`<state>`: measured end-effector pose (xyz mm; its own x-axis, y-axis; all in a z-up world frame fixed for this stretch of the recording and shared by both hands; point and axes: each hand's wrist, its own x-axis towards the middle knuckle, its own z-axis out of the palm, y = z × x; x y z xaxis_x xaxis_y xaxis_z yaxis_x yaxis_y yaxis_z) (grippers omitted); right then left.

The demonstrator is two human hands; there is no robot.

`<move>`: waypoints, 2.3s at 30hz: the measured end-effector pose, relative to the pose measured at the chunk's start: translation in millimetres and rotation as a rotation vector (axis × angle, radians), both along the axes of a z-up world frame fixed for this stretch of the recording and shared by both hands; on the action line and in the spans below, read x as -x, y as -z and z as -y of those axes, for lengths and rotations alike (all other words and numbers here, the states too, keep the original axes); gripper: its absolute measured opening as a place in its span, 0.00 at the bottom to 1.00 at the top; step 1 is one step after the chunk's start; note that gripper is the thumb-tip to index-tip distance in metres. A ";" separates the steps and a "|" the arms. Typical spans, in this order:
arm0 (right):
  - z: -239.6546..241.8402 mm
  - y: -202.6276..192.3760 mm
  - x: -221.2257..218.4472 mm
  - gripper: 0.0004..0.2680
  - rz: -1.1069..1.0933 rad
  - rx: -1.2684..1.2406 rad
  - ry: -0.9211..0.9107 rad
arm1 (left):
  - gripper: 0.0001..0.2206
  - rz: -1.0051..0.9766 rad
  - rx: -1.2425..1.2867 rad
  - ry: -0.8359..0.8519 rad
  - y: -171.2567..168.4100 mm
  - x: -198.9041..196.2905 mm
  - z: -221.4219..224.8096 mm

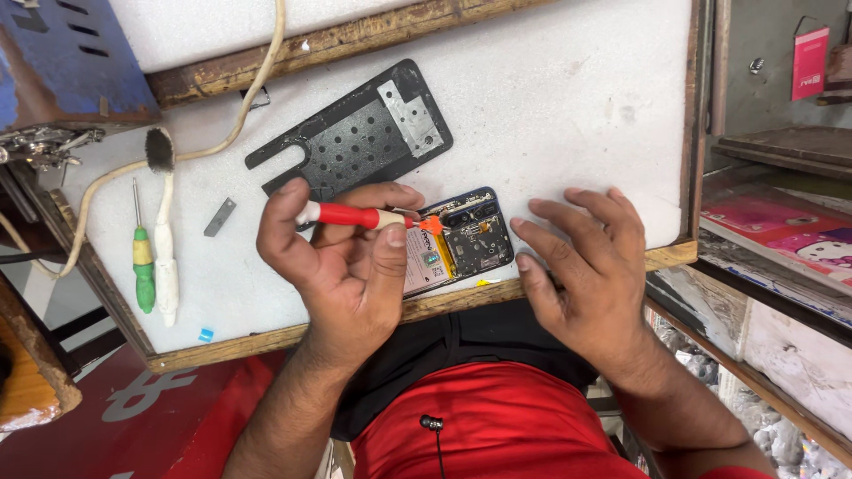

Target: The person uses a red-handled screwdriver to remove screws from a disassembled smartphone on a workbench. They then use their fingers to peel back a battery connector and lift the battery from the phone chassis.

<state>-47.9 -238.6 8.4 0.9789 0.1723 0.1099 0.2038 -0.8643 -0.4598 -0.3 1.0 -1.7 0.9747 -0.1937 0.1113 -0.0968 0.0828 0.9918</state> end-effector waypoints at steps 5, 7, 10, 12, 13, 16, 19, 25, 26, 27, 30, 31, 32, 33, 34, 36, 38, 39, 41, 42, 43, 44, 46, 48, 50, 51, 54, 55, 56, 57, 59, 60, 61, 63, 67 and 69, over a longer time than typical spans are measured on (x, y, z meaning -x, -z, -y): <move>-7.0 0.7 -0.1 0.11 -0.037 0.022 0.021 | 0.30 0.014 0.001 0.048 4.2 -0.4 -2.1; -8.2 4.3 -0.5 0.11 -0.025 0.015 0.031 | 0.30 0.022 0.004 0.060 5.4 -1.5 -2.5; -8.3 6.1 0.2 0.11 -0.022 0.025 0.033 | 0.32 0.040 -0.015 0.054 5.5 -2.3 -0.7; -8.8 6.0 -1.0 0.11 -0.022 0.039 0.021 | 0.33 0.055 -0.016 0.051 5.2 -4.0 0.1; -9.1 5.3 -1.1 0.12 -0.026 0.046 0.011 | 0.32 0.059 -0.008 0.052 4.9 -4.0 0.4; -10.9 2.9 -1.1 0.13 -0.044 0.101 -0.010 | 0.32 0.082 -0.037 0.050 4.1 -3.2 0.3; -14.2 2.1 -4.4 0.12 -0.050 0.108 0.005 | 0.32 0.138 -0.092 0.046 4.0 -5.2 0.0; -15.7 1.7 -4.6 0.12 -0.067 0.094 0.024 | 0.31 0.102 -0.055 -0.082 6.1 -1.0 4.7; -15.8 1.6 -4.7 0.12 -0.072 0.092 0.021 | 0.31 0.092 -0.060 -0.106 6.6 -0.3 4.6; -16.1 1.6 -5.1 0.12 -0.065 0.105 0.016 | 0.30 0.082 -0.066 -0.130 6.9 0.2 4.6; -16.9 2.1 -5.3 0.12 -0.058 0.122 0.013 | 0.29 0.071 -0.077 -0.146 8.8 1.5 3.4; -16.8 2.1 -5.1 0.12 -0.064 0.112 0.018 | 0.29 0.071 -0.077 -0.145 9.1 2.5 3.5; -16.7 2.1 -4.9 0.12 -0.070 0.102 0.022 | 0.29 0.071 -0.078 -0.143 9.3 3.3 3.4; -16.7 2.1 -5.2 0.12 -0.076 0.103 0.022 | 0.28 0.073 -0.079 -0.141 9.5 3.3 3.6; -16.4 1.9 -5.5 0.12 -0.082 0.103 0.022 | 0.28 0.074 -0.081 -0.138 9.3 3.3 3.6; -16.1 1.6 -6.4 0.12 -0.088 0.103 0.024 | 0.29 0.077 -0.083 -0.136 9.2 2.5 4.5; -16.0 1.4 -7.4 0.11 -0.091 0.098 0.024 | 0.28 0.077 -0.083 -0.137 9.3 1.6 5.0; -15.9 0.9 -7.3 0.11 -0.096 0.094 0.021 | 0.28 0.075 -0.083 -0.134 8.7 1.8 5.0; -15.7 -0.5 -7.7 0.11 -0.104 0.086 0.016 | 0.29 0.078 -0.091 -0.126 6.2 2.0 4.8; -15.8 -1.5 -8.0 0.12 -0.107 0.087 0.015 | 0.29 0.083 -0.101 -0.124 4.9 1.6 5.6; -16.3 -2.3 -8.4 0.12 -0.108 0.089 0.018 | 0.30 0.092 -0.118 -0.122 2.3 2.0 6.5; -16.5 -3.1 -8.9 0.12 -0.110 0.091 0.020 | 0.31 0.092 -0.100 -0.105 0.6 1.8 8.6; -15.6 -4.6 -9.3 0.12 -0.120 0.092 0.021 | 0.31 0.075 -0.023 -0.060 -2.0 3.3 16.9; -15.5 -6.0 -9.0 0.12 -0.131 0.092 0.021 | 0.31 0.068 0.010 -0.003 -3.5 5.2 25.4; -15.5 -7.2 -10.0 0.12 -0.138 0.090 0.018 | 0.31 0.086 -0.036 0.038 -4.2 4.6 30.1; -15.5 -7.6 -10.4 0.13 -0.132 0.081 0.019 | 0.30 0.096 -0.057 0.056 -4.0 3.3 31.5; -14.3 -7.5 -9.9 0.13 -0.120 0.066 0.027 | 0.30 0.111 -0.095 0.082 -1.5 -1.1 35.5; -14.1 -6.6 -9.5 0.13 -0.118 0.066 0.030 | 0.30 0.109 -0.100 0.086 -0.9 -1.6 35.5; -14.0 -5.8 -9.0 0.13 -0.116 0.066 0.032 | 0.30 0.106 -0.101 0.090 -0.1 -1.6 36.1; -13.9 -4.8 -9.1 0.13 -0.111 0.068 0.033 | 0.30 0.105 -0.105 0.088 0.5 -1.4 36.0; -14.3 -3.7 -9.2 0.13 -0.099 0.073 0.034 | 0.30 0.103 -0.103 0.085 1.3 -0.4 35.9; -14.1 -3.6 -9.2 0.13 -0.101 0.070 0.032 | 0.30 0.103 -0.103 0.085 1.8 0.1 35.9; -13.5 -3.9 -8.7 0.13 -0.105 0.069 0.032 | 0.30 0.101 -0.101 0.088 2.6 0.3 35.6; -12.6 -4.3 -7.8 0.13 -0.105 0.062 0.033 | 0.30 0.106 -0.101 0.087 4.2 0.9 36.2; -13.4 -2.8 -7.4 0.13 -0.080 0.057 0.036 | 0.31 0.139 -0.124 0.069 7.3 0.7 36.9; -13.5 -1.8 -7.0 0.13 -0.068 0.061 0.037 | 0.31 0.148 -0.138 0.062 7.7 1.5 36.8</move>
<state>-40.9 -225.0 10.2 0.9895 0.1404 0.0334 0.1414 -0.8973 -0.4182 -1.9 -35.8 -9.4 0.9354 -0.2763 0.2205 -0.2411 -0.0424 0.9696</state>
